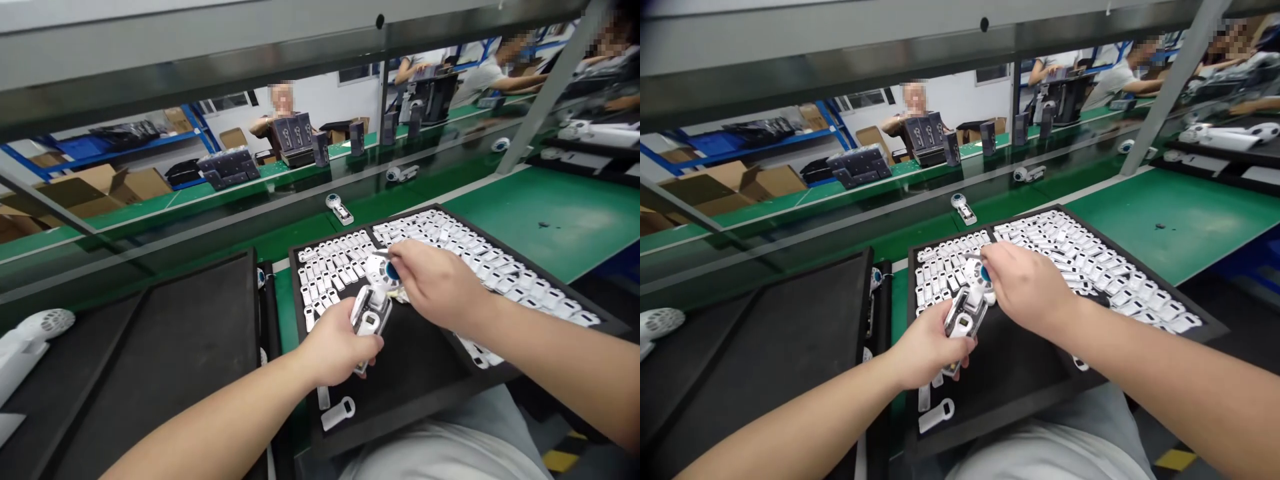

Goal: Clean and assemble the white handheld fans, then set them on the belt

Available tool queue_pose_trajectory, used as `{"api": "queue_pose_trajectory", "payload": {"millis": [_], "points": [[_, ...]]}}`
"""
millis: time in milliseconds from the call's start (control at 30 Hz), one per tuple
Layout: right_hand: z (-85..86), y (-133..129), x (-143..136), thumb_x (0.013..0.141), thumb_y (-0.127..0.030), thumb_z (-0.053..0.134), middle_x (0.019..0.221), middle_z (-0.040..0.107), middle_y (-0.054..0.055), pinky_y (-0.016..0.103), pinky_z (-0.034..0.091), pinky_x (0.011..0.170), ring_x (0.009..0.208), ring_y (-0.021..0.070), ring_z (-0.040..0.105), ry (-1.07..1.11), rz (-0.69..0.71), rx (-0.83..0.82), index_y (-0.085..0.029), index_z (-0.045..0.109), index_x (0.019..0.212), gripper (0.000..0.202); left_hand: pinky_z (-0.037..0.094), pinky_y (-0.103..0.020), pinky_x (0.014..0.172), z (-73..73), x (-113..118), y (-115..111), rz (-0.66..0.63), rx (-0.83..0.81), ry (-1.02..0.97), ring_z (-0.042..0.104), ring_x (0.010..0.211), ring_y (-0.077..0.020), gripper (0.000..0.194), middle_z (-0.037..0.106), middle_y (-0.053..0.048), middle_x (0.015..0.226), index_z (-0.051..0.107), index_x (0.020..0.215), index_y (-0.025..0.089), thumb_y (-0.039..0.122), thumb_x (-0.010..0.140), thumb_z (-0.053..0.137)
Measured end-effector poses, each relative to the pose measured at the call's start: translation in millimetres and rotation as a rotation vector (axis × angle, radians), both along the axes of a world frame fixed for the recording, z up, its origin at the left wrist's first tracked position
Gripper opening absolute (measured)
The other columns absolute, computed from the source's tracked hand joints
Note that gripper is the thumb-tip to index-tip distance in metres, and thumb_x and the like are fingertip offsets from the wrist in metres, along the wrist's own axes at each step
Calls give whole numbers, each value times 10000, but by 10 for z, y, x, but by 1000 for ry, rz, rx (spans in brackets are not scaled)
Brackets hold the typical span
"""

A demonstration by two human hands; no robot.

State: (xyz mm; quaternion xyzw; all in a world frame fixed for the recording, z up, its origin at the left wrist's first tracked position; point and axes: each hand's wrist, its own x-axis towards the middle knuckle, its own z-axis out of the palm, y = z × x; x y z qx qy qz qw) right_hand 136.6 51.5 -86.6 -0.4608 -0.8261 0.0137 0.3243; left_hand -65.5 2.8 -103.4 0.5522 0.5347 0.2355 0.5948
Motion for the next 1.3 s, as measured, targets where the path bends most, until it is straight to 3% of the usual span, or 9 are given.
{"api": "queue_pose_trajectory", "payload": {"millis": [67, 133, 233, 333, 433, 700, 867, 1067, 1300], "points": [[-21, 88, -5, 1003, -278, 387, 765, 676, 21, 282, 400, 575, 654, 184, 621, -18, -27, -190, -201, 609, 996, 235, 480, -235, 399, 12, 13, -52, -53, -54, -74, 557, 482, -139, 251, 595, 19, 627, 513, 848, 208, 176, 649, 664], [-22, 77, 33, 1006, -277, 406, 805, 703, 7, 265, 422, 608, 696, 168, 646, 12, 15, -243, -211, 620, 1023, 225, 483, -232, 403, 25, 30, -72, -66, -85, -144, 560, 498, -132, 273, 603, 12, 677, 517, 873, 206, 191, 649, 672], [60, -100, 125, 1017, -302, 403, 848, 703, 24, 278, 413, 665, 769, 172, 649, -64, 129, -37, -212, 641, 961, 260, 489, -238, 398, 28, 39, -34, -17, -67, -204, 578, 511, -141, 304, 612, -4, 725, 512, 919, 206, 221, 668, 683], [157, -297, 172, 1006, -304, 424, 681, 614, 8, 300, 276, 559, 608, 158, 556, -354, 207, 93, -211, 618, 794, 302, 480, -241, 379, 14, 22, 29, 53, -10, -155, 597, 513, -159, 275, 623, -20, 745, 517, 926, 205, 233, 697, 666], [175, -384, 140, 966, -221, 453, 623, 558, 7, 318, 184, 538, 529, 142, 471, -514, 233, 120, -203, 586, 736, 266, 469, -240, 393, 6, 3, 47, 49, 46, -81, 588, 506, -161, 243, 618, -7, 697, 537, 940, 206, 245, 730, 652], [142, -391, 52, 917, -158, 465, 593, 516, 18, 330, 151, 511, 496, 153, 463, -597, 234, 160, -201, 554, 689, 249, 410, -234, 471, -41, -13, -22, -8, 145, 77, 549, 505, -147, 134, 601, 20, 632, 561, 944, 215, 281, 837, 608], [144, -430, 53, 844, -124, 490, 575, 508, 25, 347, 140, 496, 479, 157, 433, -605, 239, 106, -203, 565, 696, 183, 375, -247, 535, -33, -4, -52, 12, 252, 105, 540, 587, -163, 119, 623, 1, 690, 605, 910, 211, 273, 817, 647], [153, -464, -26, 728, -70, 547, 564, 541, 31, 353, 154, 462, 490, 163, 523, -670, 240, -26, -192, 593, 719, 131, 386, -287, 645, 5, 21, -79, -42, 293, 312, 574, 753, -217, 119, 668, -30, 853, 599, 906, 224, 313, 827, 605], [221, -452, -133, 734, -70, 581, 595, 607, 43, 318, 169, 452, 519, 187, 593, -767, 236, -196, -194, 627, 738, 132, 396, -304, 654, -7, 10, -67, -107, 329, 415, 589, 773, -226, 95, 672, -38, 858, 566, 888, 226, 312, 849, 561]]}}
